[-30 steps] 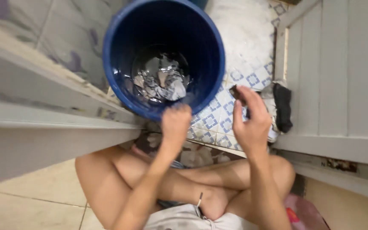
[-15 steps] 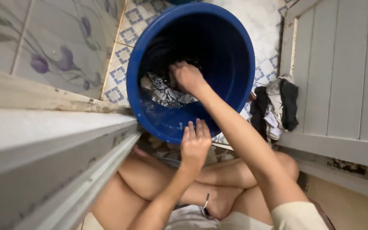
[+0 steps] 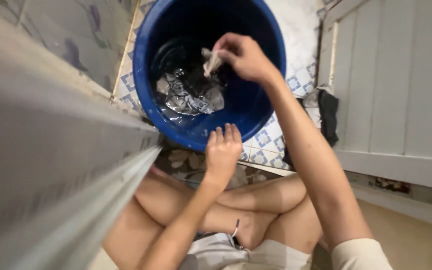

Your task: Hand washing socks in a bucket of water on the floor.

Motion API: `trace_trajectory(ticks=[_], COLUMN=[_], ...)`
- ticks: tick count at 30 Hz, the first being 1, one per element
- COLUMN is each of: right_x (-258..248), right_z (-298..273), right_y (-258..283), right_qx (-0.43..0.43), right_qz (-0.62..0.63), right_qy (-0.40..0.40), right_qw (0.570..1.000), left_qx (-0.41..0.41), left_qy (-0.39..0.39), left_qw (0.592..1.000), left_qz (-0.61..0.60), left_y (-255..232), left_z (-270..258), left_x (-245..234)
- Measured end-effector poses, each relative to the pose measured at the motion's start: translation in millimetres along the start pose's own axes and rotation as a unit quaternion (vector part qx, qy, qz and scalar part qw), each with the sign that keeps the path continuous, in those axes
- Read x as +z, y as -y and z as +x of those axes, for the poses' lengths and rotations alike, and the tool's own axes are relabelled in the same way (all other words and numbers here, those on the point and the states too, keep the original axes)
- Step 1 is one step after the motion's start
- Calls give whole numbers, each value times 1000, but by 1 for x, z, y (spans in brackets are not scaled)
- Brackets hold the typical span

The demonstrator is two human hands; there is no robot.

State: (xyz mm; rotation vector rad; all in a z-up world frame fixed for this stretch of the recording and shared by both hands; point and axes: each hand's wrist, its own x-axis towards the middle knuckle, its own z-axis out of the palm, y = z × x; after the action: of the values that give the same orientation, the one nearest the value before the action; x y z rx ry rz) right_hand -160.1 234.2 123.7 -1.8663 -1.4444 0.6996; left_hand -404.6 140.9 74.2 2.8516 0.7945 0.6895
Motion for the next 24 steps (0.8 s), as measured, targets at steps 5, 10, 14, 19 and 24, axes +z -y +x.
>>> trace_trajectory(ticks=[5, 10, 14, 19, 24], right_x=[-62, -100, -121, -113, -76], right_z=[-33, -77, -103, -160, -210], right_y=[32, 83, 5, -28, -82], right_qx=[-57, 0, -78, 60, 43], right_qz=[213, 389, 465, 418, 491], right_qy=[-16, -131, -140, -199, -159], right_qw=[975, 912, 870, 885, 855], left_qx=[2, -2, 11, 6, -9], left_qy=[-14, -36, -49, -69, -16], left_qw=[999, 996, 996, 998, 931], left_qz=[-32, -77, -67, -11, -365], left_y=[26, 61, 70, 29, -42], left_z=[27, 57, 85, 102, 56], left_x=[-24, -26, -31, -90, -12])
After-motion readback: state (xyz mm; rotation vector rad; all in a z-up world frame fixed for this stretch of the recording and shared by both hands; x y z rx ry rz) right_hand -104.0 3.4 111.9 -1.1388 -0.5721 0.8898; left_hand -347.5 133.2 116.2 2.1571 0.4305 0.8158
